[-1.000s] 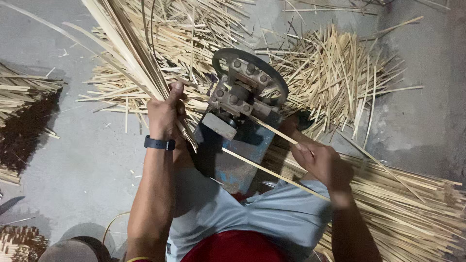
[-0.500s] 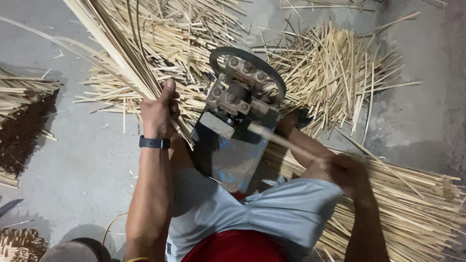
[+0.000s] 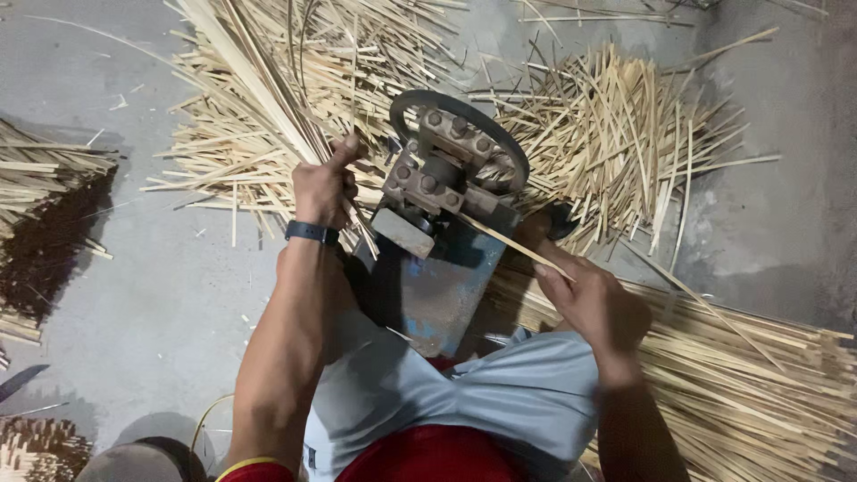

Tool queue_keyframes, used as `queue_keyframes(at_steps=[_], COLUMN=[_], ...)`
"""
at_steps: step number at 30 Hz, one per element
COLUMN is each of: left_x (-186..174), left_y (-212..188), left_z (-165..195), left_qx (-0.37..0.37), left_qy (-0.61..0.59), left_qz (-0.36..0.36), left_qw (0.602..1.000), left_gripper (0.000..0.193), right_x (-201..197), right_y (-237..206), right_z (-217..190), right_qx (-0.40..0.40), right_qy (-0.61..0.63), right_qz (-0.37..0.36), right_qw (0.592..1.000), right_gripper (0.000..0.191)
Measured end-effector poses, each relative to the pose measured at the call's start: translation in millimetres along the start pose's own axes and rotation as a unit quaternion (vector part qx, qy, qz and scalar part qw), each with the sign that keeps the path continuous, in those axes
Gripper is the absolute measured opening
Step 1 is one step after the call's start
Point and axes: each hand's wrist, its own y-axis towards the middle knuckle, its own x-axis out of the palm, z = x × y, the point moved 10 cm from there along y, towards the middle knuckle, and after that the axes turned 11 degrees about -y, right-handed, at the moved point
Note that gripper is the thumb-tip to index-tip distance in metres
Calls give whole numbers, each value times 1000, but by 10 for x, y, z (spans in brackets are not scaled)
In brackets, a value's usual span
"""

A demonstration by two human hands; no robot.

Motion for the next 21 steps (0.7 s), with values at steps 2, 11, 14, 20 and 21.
queue_keyframes(at_steps=[2,11,14,20,21], left_x=[7,-60,4,-37,-94], left_y=[22,144,154,598,636], left_z=[-18,629,900,752,780], left_qx=[-9,73,177,129,126], left_qy=[36,8,-1,-6,28], left_qz=[6,45,-7,51,99], left_qw=[999,996,984,990,987], left_gripper=[25,29,20,19,20], right_x=[92,-7,72,-39,-114], right_y=[-57,-205,-153,-174,-196], right_z=[162,-83,-99,-16,-44], right_qx=[81,-127,-99,-16,-46], right_qy=[-79,124,217,69,86], right_qz=[-92,77,15,-35,-15], right_qw=[989,981,971,997,995], right_gripper=[35,18,24,27,25])
